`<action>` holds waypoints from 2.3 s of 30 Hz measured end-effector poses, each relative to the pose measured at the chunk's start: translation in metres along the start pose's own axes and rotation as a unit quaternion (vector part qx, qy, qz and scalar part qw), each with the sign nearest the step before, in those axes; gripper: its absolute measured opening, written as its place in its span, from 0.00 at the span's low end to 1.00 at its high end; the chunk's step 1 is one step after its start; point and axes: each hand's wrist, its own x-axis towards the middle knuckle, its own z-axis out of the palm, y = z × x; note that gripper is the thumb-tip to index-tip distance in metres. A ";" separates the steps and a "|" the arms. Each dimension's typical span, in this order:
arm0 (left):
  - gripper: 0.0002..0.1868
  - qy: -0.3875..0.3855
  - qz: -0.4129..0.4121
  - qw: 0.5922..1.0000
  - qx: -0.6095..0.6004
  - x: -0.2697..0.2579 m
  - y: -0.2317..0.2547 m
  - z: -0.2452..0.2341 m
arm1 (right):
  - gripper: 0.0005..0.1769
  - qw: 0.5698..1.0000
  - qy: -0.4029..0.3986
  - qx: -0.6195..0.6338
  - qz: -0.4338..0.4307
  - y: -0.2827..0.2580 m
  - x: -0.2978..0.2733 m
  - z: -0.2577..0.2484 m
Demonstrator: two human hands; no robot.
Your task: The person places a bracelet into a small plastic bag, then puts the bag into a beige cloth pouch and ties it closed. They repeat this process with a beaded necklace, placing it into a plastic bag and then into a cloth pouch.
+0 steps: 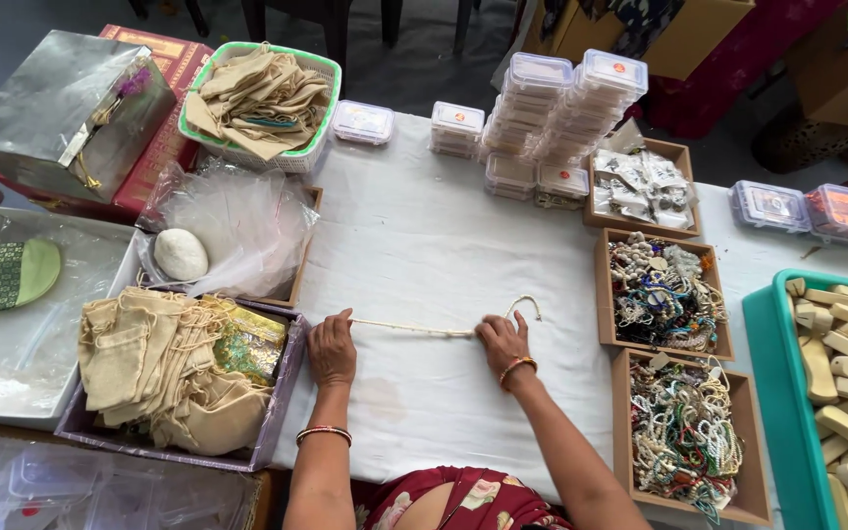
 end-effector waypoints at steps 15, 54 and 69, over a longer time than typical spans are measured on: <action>0.11 -0.138 -0.082 0.985 -0.069 0.005 -0.003 0.021 | 0.20 0.994 -0.070 0.019 -0.080 -0.041 0.009 -0.021; 0.08 -0.169 -0.059 0.969 -0.172 -0.033 0.055 -0.017 | 0.17 0.991 -0.032 0.120 0.059 -0.007 -0.024 -0.025; 0.12 -0.185 0.021 0.976 -0.110 -0.010 0.047 -0.033 | 0.15 0.983 0.011 0.137 0.124 0.020 -0.028 -0.016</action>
